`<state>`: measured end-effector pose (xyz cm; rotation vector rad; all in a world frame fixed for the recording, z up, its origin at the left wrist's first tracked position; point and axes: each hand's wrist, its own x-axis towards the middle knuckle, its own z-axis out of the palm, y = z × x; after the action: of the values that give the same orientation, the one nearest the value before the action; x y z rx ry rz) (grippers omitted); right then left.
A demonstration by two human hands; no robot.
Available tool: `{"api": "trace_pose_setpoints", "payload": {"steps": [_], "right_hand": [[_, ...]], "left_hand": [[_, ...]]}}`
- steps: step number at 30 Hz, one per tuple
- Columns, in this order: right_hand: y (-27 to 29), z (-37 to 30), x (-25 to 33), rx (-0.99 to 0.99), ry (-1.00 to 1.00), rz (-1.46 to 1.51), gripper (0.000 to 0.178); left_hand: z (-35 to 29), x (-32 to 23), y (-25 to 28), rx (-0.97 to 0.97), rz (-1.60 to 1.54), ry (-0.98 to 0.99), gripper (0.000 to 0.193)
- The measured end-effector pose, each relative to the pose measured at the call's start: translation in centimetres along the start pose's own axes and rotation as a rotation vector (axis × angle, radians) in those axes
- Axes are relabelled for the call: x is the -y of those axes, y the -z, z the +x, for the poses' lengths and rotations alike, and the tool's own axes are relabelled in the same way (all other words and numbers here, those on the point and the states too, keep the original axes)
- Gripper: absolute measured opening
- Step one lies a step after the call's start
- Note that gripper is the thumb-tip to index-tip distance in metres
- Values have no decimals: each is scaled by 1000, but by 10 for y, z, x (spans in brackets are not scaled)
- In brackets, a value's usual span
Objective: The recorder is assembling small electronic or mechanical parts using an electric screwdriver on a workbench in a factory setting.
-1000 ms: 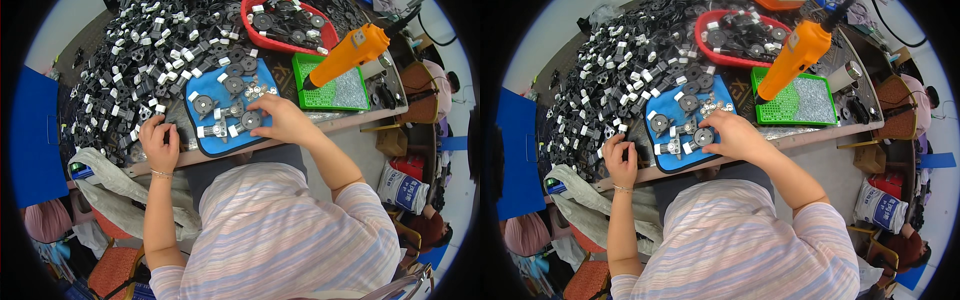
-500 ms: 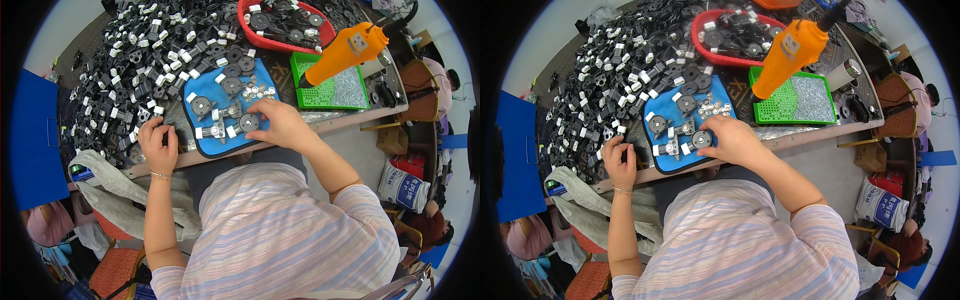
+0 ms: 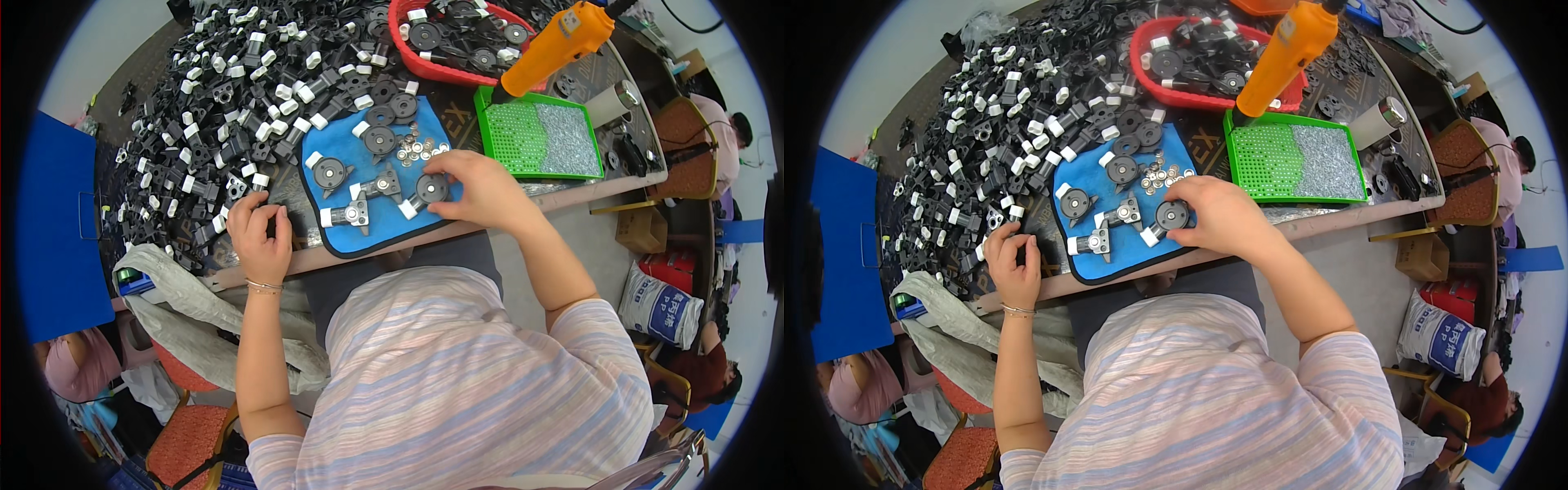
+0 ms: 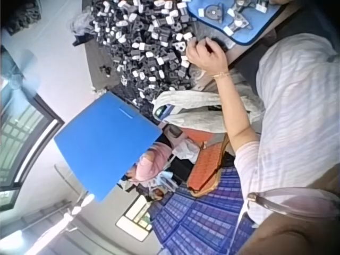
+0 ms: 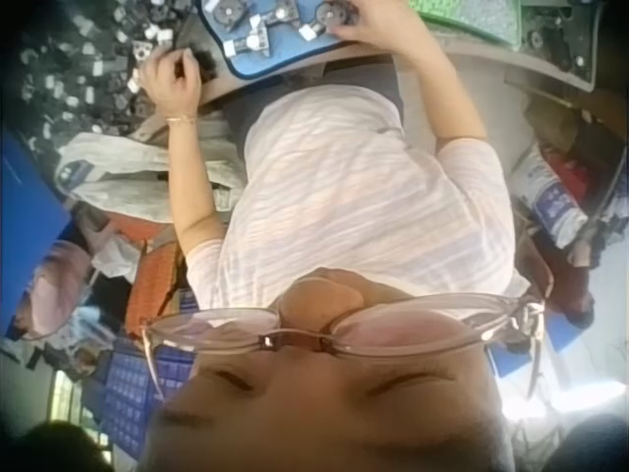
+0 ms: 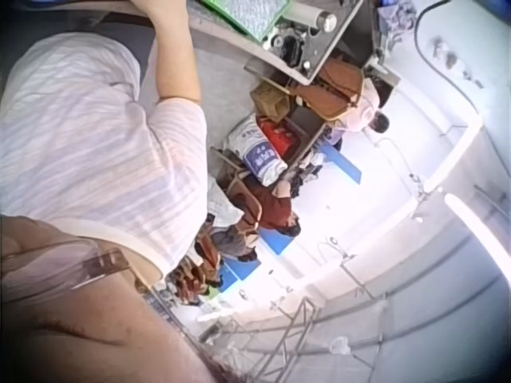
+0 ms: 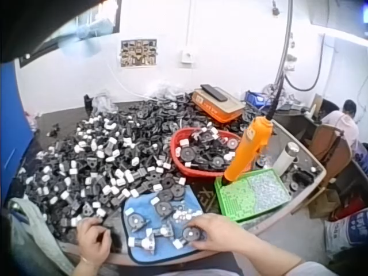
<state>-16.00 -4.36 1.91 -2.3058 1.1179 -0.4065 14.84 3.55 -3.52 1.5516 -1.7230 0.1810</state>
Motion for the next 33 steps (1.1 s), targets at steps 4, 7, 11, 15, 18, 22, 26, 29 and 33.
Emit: {"api": "trace_pose_setpoints", "payload": {"steps": [4, 7, 11, 15, 18, 22, 26, 29, 33], "right_hand": [[3, -1, -1, 4, -16, -7, 46], [4, -1, -2, 18, -37, 5, 47], [6, 2, 0, 74, -67, -3, 48], [14, 13, 2, 20, 5, 2, 45], [11, 41, 5, -53, -6, -36, 32], [-7, 75, -1, -180, -66, -445, 21], [-12, 83, -14, -212, -63, -536, 18], [-11, 78, -20, -306, -3, -570, 11], [-5, 59, 0, -341, 13, -407, 10]], "left_hand": [[1, -2, 0, 6, 12, -2, 9], [1, -2, 0, 9, 8, -14, 9], [1, -3, -1, 11, 10, -19, 9], [1, -1, 0, 7, 7, -13, 9], [1, -1, 0, -5, -5, -7, 9], [1, 0, -1, -23, -37, 18, 9], [0, 1, -2, -56, -58, 16, 9], [1, 0, -1, -47, -73, 19, 9], [0, 3, 0, -29, -72, 21, 9]]}}
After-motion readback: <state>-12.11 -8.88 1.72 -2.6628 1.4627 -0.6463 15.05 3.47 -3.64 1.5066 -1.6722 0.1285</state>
